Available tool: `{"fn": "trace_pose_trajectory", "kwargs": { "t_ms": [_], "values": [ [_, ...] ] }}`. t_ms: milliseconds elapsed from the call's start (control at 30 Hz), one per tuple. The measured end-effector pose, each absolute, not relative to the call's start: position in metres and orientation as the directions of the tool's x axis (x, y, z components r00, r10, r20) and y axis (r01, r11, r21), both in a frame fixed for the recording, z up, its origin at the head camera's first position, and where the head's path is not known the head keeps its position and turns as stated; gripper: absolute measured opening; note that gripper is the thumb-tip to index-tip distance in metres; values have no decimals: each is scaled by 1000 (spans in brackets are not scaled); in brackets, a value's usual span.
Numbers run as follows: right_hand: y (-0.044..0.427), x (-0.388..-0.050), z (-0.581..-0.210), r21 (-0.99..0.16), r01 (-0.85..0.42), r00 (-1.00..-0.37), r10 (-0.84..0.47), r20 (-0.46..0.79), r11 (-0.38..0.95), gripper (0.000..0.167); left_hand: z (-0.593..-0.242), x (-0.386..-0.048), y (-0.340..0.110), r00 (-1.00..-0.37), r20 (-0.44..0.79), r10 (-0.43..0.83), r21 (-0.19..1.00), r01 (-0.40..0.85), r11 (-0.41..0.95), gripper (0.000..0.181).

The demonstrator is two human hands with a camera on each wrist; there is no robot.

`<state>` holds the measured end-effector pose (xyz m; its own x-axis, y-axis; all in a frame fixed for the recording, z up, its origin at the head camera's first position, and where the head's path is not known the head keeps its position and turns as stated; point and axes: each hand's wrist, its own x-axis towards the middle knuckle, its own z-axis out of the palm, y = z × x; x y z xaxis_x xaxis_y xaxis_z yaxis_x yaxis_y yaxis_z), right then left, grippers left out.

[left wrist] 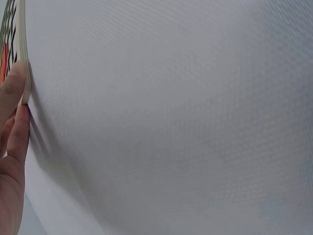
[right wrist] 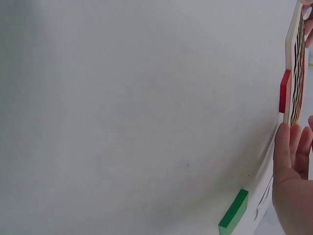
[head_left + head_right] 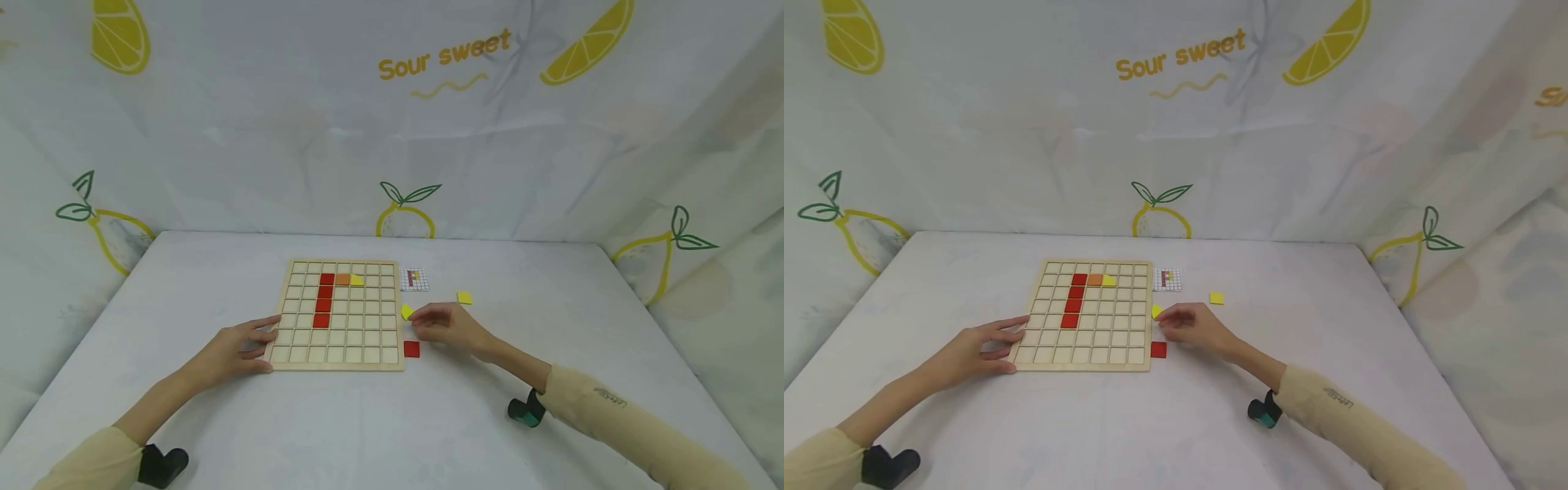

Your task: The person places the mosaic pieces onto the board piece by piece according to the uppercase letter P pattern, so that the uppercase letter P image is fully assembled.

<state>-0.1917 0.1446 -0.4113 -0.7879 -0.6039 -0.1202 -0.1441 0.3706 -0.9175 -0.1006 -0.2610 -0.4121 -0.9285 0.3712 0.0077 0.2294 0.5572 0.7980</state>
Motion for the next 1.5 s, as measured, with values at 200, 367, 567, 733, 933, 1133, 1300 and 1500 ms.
{"fn": "trace_pose_trajectory", "kwargs": {
  "t_ms": [200, 367, 567, 733, 933, 1133, 1300, 1500],
  "values": [
    [146, -168, -408, -894, -137, -846, -520, -118, 426, 33, -408, -98, -261, -933, -7, 359, 804, 208, 556, 60],
    [141, -157, -410, -859, -162, -870, -481, -108, 486, 35, -409, -97, -260, -934, -11, 356, 809, 201, 553, 61],
    [135, -154, -415, -787, -264, -883, -467, -35, 557, 30, -410, -97, -261, -936, -16, 352, 808, 195, 556, 61],
    [132, -153, -416, -747, -352, -866, -499, 32, 564, 24, -409, -96, -260, -935, -12, 356, 814, 198, 547, 61],
    [133, -157, -409, -747, -329, -873, -489, 6, 578, 22, -408, -96, -259, -935, -17, 354, 817, 191, 543, 62],
    [143, -162, -404, -869, -76, -896, -416, -156, 488, 26, -409, -97, -260, -934, -22, 356, 820, 187, 541, 70],
    [153, -161, -405, -908, 106, -899, -351, -262, 405, 31, -409, -98, -259, -933, -20, 361, 819, 192, 542, 72],
    [162, -159, -402, -916, 216, -900, -294, -321, 339, 36, -407, -99, -258, -933, -20, 358, 813, 193, 550, 73]
  ]
}}
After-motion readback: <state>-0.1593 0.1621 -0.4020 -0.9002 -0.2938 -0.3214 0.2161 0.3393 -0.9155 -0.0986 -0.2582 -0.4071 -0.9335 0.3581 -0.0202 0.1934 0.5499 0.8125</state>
